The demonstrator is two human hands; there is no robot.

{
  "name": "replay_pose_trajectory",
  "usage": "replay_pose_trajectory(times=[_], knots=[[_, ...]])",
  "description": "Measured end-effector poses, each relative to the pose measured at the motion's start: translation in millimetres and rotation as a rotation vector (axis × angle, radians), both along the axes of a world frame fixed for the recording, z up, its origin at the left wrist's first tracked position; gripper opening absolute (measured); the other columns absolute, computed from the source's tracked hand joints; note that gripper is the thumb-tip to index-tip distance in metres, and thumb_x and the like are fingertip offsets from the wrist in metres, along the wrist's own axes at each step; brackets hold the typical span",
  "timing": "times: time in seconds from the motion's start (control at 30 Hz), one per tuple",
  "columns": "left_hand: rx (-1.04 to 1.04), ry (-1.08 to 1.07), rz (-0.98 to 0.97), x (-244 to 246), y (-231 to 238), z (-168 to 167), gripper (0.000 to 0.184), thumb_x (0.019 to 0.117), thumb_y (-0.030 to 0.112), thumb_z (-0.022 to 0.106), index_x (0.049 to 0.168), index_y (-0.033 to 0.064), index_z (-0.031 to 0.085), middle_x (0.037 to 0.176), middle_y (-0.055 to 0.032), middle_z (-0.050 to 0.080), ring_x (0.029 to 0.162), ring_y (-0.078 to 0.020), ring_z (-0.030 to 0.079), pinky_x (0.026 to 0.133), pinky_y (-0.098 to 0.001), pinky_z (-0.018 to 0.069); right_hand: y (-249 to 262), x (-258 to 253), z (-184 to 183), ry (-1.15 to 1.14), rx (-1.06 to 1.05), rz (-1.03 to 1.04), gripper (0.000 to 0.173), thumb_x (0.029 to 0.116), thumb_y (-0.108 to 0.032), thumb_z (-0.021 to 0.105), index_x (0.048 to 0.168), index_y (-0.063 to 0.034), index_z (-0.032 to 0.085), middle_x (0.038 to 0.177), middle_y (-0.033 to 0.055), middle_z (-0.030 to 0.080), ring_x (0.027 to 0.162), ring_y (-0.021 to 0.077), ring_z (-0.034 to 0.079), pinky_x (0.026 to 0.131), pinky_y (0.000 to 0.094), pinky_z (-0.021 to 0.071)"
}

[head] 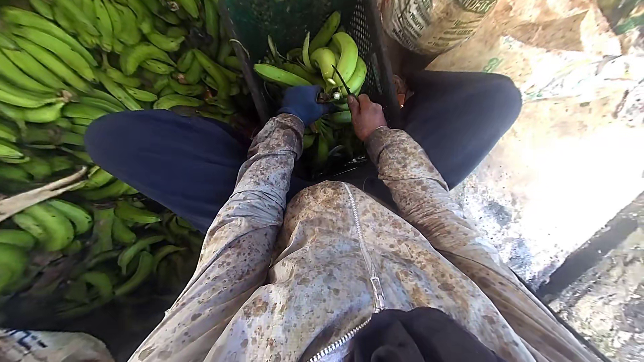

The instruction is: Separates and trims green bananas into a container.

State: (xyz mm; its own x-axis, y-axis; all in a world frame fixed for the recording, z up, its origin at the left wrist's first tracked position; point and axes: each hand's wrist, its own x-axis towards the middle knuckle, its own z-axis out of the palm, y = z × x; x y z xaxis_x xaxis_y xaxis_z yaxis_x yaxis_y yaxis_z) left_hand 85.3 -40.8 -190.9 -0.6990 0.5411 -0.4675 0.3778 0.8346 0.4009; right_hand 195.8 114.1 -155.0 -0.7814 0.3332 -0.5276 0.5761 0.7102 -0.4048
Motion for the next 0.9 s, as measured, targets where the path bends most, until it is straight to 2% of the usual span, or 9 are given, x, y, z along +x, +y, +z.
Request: replay_pose_trajectory(times=[0.17, 0.33, 0.4, 0.47, 0.6, 0.63, 0.7, 0.8, 0.9], knots=[[0.0, -0.003, -0.008, 0, 1, 0, 0.057, 0.0944, 0.058, 0.062, 0.127, 0.0111, 0.065, 0.117, -0.0192, 0.07, 0.114, -0.0394, 0.065, 0.099, -0.0648, 0.0459, -5, 1, -2, -0.036, 0.027, 0.021, 0.058, 0.112, -0.05, 0.027, 0.133, -0.004, 0.056, 0.121, 0.0235, 0.069, 0.119, 0.0399, 0.066, 0.097, 0.0597, 0.0516], [-0.011, -0.025, 0.015, 0, 5, 4, 0.058, 0.0938, 0.057, 0.064, 0.133, 0.0143, 0.063, 0.121, -0.0188, 0.069, 0.117, -0.0399, 0.064, 0.099, -0.0662, 0.0459, -16, 5, 0, -0.115, 0.088, -0.016, 0.059, 0.1122, -0.049, 0.025, 0.141, -0.0049, 0.05, 0.127, 0.0234, 0.067, 0.121, 0.0404, 0.066, 0.098, 0.0596, 0.0528], [-0.011, -0.052, 0.032, -3, 4, 2, 0.059, 0.0918, 0.059, 0.066, 0.133, 0.0163, 0.064, 0.121, -0.0178, 0.069, 0.117, -0.0389, 0.064, 0.099, -0.0661, 0.0459, -16, 21, -2, -0.193, 0.024, -0.03, 0.06, 0.113, -0.045, 0.026, 0.144, 0.001, 0.051, 0.137, 0.0272, 0.061, 0.13, 0.0425, 0.06, 0.106, 0.061, 0.0474], [0.0, -0.078, 0.059, -7, 3, 1, 0.062, 0.0902, 0.06, 0.068, 0.134, 0.0166, 0.063, 0.122, -0.0179, 0.069, 0.118, -0.0389, 0.064, 0.099, -0.0665, 0.0459, -12, 35, 1, -0.259, -0.036, -0.048, 0.061, 0.1135, -0.042, 0.027, 0.139, 0.0055, 0.056, 0.142, 0.0292, 0.057, 0.136, 0.0422, 0.054, 0.111, 0.0606, 0.0424], [0.031, -0.074, 0.107, -8, 0, -1, 0.062, 0.091, 0.059, 0.068, 0.133, 0.0139, 0.063, 0.12, -0.0192, 0.069, 0.116, -0.0392, 0.064, 0.099, -0.0664, 0.0459, -6, 53, 21, -0.096, -0.111, -0.164, 0.061, 0.1127, -0.047, 0.03, 0.121, 0.0042, 0.063, 0.121, 0.0278, 0.066, 0.119, 0.04, 0.064, 0.101, 0.0586, 0.0485], [0.043, -0.059, 0.11, -7, -2, -1, 0.062, 0.0913, 0.059, 0.068, 0.133, 0.0128, 0.064, 0.119, -0.0196, 0.069, 0.115, -0.0394, 0.065, 0.099, -0.0661, 0.0463, -5, 57, 23, -0.048, -0.135, -0.176, 0.06, 0.1125, -0.047, 0.031, 0.12, 0.0035, 0.062, 0.117, 0.0275, 0.067, 0.116, 0.0402, 0.065, 0.099, 0.0586, 0.0487], [0.055, -0.032, 0.078, 0, -4, -1, 0.06, 0.0925, 0.057, 0.068, 0.131, 0.0108, 0.064, 0.116, -0.0199, 0.07, 0.113, -0.0395, 0.066, 0.098, -0.0654, 0.0467, -1, 60, 22, 0.022, -0.189, -0.166, 0.057, 0.1121, -0.046, 0.035, 0.129, 0.0021, 0.06, 0.117, 0.0275, 0.067, 0.115, 0.0408, 0.066, 0.1, 0.0586, 0.049], [0.068, -0.005, 0.016, 11, -9, 6, 0.057, 0.0937, 0.054, 0.068, 0.129, 0.0089, 0.065, 0.117, -0.0207, 0.07, 0.115, -0.0399, 0.065, 0.101, -0.0645, 0.0455, 7, 41, 25, 0.077, -0.171, -0.022, 0.052, 0.1114, -0.044, 0.038, 0.13, 0.0001, 0.059, 0.111, 0.0251, 0.069, 0.107, 0.0403, 0.068, 0.095, 0.0591, 0.0517], [0.077, 0.029, -0.019, 18, -17, 5, 0.054, 0.0933, 0.053, 0.068, 0.126, 0.0101, 0.067, 0.116, -0.0184, 0.071, 0.115, -0.0374, 0.065, 0.104, -0.0622, 0.0445, 11, 18, 33, -0.017, -0.07, 0.138, 0.056, 0.1117, -0.047, 0.034, 0.121, -0.0003, 0.063, 0.113, 0.0244, 0.069, 0.111, 0.0409, 0.067, 0.093, 0.0622, 0.0511]])
